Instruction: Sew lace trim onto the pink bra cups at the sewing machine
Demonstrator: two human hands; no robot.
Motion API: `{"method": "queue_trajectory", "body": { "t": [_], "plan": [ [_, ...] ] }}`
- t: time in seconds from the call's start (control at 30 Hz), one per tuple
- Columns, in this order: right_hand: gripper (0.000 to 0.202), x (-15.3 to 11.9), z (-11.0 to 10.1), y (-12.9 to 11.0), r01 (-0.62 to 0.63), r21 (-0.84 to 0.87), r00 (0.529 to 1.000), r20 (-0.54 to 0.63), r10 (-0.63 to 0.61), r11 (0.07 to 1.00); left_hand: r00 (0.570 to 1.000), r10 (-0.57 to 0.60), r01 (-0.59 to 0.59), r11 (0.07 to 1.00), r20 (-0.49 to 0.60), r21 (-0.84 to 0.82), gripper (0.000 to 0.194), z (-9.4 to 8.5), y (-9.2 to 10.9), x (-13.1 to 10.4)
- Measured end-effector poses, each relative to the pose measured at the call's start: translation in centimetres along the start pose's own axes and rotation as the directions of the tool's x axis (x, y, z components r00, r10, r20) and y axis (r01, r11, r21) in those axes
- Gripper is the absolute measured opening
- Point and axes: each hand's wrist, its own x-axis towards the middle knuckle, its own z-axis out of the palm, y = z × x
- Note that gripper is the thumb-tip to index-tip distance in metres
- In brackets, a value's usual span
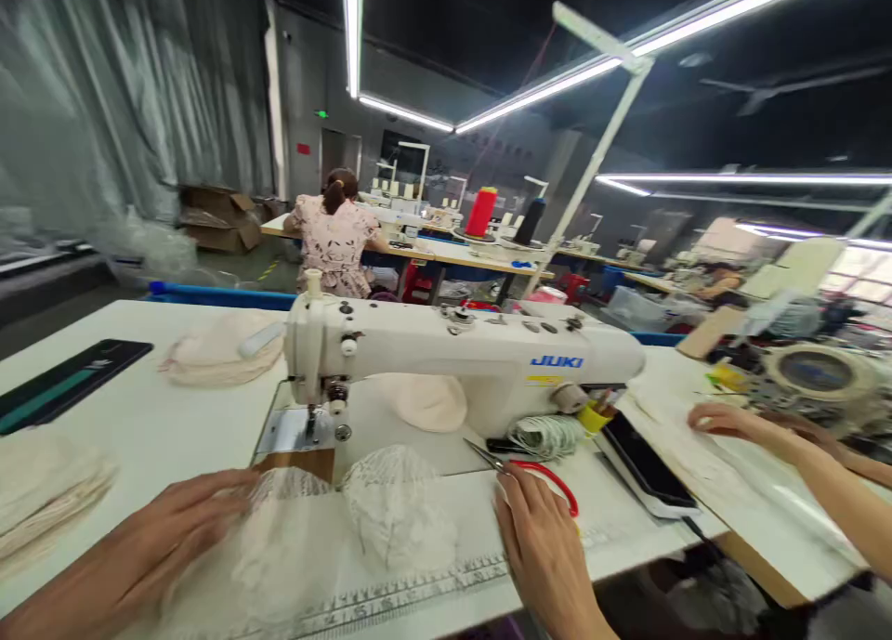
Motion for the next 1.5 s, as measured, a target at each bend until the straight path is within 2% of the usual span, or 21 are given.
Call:
{"method": "queue_trajectory", "body": {
  "t": [0.07, 0.1, 0.17, 0.23, 0.27, 0.33, 0.43, 0.5, 0.57, 0.63, 0.73, 0.77, 0.87, 0.93, 1.03, 1.23, 1.33, 1.43, 1.5],
  "plan": [
    [0.023, 1.9, -0.4, -3.4, 0.090, 0.195, 0.995, 0.014, -0.094, 0.977, 0.991, -0.077, 0.083, 0.995, 0.107, -0.053, 0.031, -1.1, 0.1, 1.7],
    [0.023, 3.0, -0.8, -5.5, 0.135, 0.301, 0.988, 0.036, -0.153, 0.944, 0.986, -0.138, 0.143, 0.988, 0.096, -0.057, 0.030, -1.2, 0.1, 2.6],
    [0.024, 5.0, -1.4, -9.5, 0.184, 0.453, 0.964, 0.090, -0.251, 0.872, 0.965, -0.224, 0.234, 0.971, 0.140, -0.058, 0.029, -0.9, 0.3, 4.1],
    [0.026, 6.6, -1.1, -11.9, 0.203, 0.495, 0.926, 0.184, -0.330, 0.845, 0.950, -0.261, 0.276, 0.958, 0.172, -0.072, 0.028, -0.1, 0.6, 4.9],
    [0.026, 7.0, -0.6, -12.2, 0.205, 0.479, 0.914, 0.218, -0.342, 0.853, 0.946, -0.263, 0.283, 0.955, 0.188, -0.089, 0.025, 0.2, 0.7, 5.1],
    [0.028, 7.3, 0.8, -11.3, 0.226, 0.412, 0.904, 0.249, -0.348, 0.883, 0.940, -0.267, 0.299, 0.945, 0.213, -0.136, 0.017, 0.7, 0.9, 5.1],
    [0.026, 7.0, 2.5, -8.6, 0.248, 0.298, 0.924, 0.214, -0.318, 0.922, 0.926, -0.289, 0.343, 0.914, 0.245, -0.216, 0.013, 0.5, 0.9, 5.2],
    [0.023, 7.1, 2.5, -8.1, 0.222, 0.303, 0.942, 0.177, -0.284, 0.927, 0.916, -0.296, 0.369, 0.887, 0.270, -0.279, 0.014, 0.2, 0.8, 5.5],
    [0.023, 7.8, 1.9, -9.2, 0.163, 0.427, 0.953, 0.164, -0.254, 0.889, 0.906, -0.285, 0.388, 0.854, 0.313, -0.346, 0.018, -0.1, 0.5, 5.8],
    [0.030, 8.9, 1.4, -11.5, 0.063, 0.616, 0.946, 0.214, -0.243, 0.785, 0.895, -0.266, 0.404, 0.822, 0.358, -0.402, 0.021, -0.2, 0.3, 6.1],
    [0.046, 11.0, 2.0, -14.9, -0.148, 0.759, 0.890, 0.382, -0.250, 0.634, 0.888, -0.250, 0.420, 0.781, 0.386, -0.461, 0.022, -0.3, 0.2, 6.2],
    [0.041, 11.6, 2.6, -15.7, -0.215, 0.769, 0.863, 0.438, -0.251, 0.601, 0.888, -0.249, 0.424, 0.770, 0.388, -0.476, 0.022, -0.4, 0.1, 6.1],
    [0.010, 12.4, 4.6, -17.0, -0.371, 0.744, 0.808, 0.554, -0.201, 0.556, 0.881, -0.250, 0.444, 0.732, 0.402, -0.517, 0.020, -0.7, 0.0, 6.0],
    [0.008, 12.4, 5.7, -17.2, -0.417, 0.725, 0.799, 0.580, -0.160, 0.548, 0.872, -0.261, 0.469, 0.687, 0.413, -0.555, 0.018, -0.8, -0.2, 5.9],
    [0.007, 12.1, 6.5, -17.3, -0.411, 0.739, 0.808, 0.566, -0.161, 0.534, 0.861, -0.283, 0.499, 0.633, 0.423, -0.592, 0.026, -0.5, -0.2, 6.1],
    [0.018, 12.6, 6.2, -16.9, -0.380, 0.714, 0.816, 0.558, -0.149, 0.588, 0.867, -0.355, 0.495, 0.695, 0.350, -0.521, 0.026, 0.4, 0.2, 6.5],
    [0.017, 12.9, 5.8, -16.1, -0.296, 0.677, 0.828, 0.534, -0.172, 0.674, 0.863, -0.379, 0.502, 0.712, 0.333, -0.491, 0.026, 0.7, 0.3, 6.7],
    [0.015, 12.8, 5.7, -15.3, -0.224, 0.606, 0.855, 0.498, -0.144, 0.763, 0.862, -0.371, 0.500, 0.730, 0.345, -0.466, 0.024, 0.9, 0.2, 6.7],
    [0.014, 12.6, 5.8, -14.9, -0.200, 0.566, 0.868, 0.481, -0.124, 0.800, 0.907, -0.341, 0.419, 0.792, 0.247, -0.445, 0.023, 1.3, 0.1, 6.5]
  ]
}}
